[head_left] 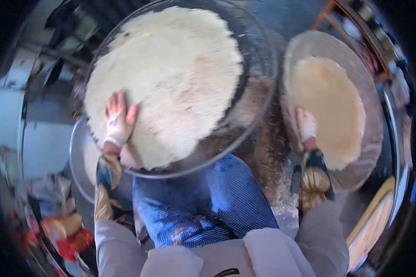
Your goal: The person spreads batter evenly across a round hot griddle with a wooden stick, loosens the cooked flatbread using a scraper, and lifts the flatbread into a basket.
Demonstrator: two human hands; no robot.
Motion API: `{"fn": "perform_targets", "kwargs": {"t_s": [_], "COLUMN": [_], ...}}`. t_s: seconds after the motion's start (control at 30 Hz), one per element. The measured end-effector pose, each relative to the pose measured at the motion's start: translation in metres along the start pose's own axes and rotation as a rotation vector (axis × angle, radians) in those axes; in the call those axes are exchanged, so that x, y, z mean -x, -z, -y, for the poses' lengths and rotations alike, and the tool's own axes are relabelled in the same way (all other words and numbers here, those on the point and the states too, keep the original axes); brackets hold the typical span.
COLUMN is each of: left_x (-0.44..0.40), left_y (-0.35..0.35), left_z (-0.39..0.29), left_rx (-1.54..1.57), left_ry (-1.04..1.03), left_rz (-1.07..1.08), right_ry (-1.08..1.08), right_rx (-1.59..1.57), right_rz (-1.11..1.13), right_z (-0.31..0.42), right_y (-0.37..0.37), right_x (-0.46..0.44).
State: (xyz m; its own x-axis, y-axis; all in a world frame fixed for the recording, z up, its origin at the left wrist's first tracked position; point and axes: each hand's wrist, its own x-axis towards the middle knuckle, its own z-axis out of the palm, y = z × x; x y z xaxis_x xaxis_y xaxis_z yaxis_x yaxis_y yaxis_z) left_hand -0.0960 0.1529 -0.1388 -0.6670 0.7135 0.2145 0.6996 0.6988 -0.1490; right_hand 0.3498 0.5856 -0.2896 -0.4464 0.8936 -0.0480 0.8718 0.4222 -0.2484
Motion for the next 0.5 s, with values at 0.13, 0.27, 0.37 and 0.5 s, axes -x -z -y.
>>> {"fn": "perform_targets", "kwargs": {"t_s": [0.13, 0.27, 0.37, 0.5], "left_x": [0.004, 0.015, 0.012, 0.024], "left_y": [-0.003, -0.018, -0.014, 0.015], "left_z": [0.011, 0.001, -0.004, -0.034], "left_rx": [0.088, 0.113, 0.091, 0.122], "left_ry": [-0.081, -0.005, 0.004, 0.066], "left_rz": [-0.104, 0.018, 0.050, 0.105], "right_ry": [0.041, -0.023, -0.150, 0.173], "right_rx": [-0.673, -1.391, -1.598, -1.468], "right_rz": [-0.449, 0.071, 0.511, 0.461], "right_z": [0.017, 0.128, 0.180, 0.215], "right_y": [0.039, 0.108, 0.103, 0.085], "right_x": [0.038, 0.138, 0.158, 0.154]}}
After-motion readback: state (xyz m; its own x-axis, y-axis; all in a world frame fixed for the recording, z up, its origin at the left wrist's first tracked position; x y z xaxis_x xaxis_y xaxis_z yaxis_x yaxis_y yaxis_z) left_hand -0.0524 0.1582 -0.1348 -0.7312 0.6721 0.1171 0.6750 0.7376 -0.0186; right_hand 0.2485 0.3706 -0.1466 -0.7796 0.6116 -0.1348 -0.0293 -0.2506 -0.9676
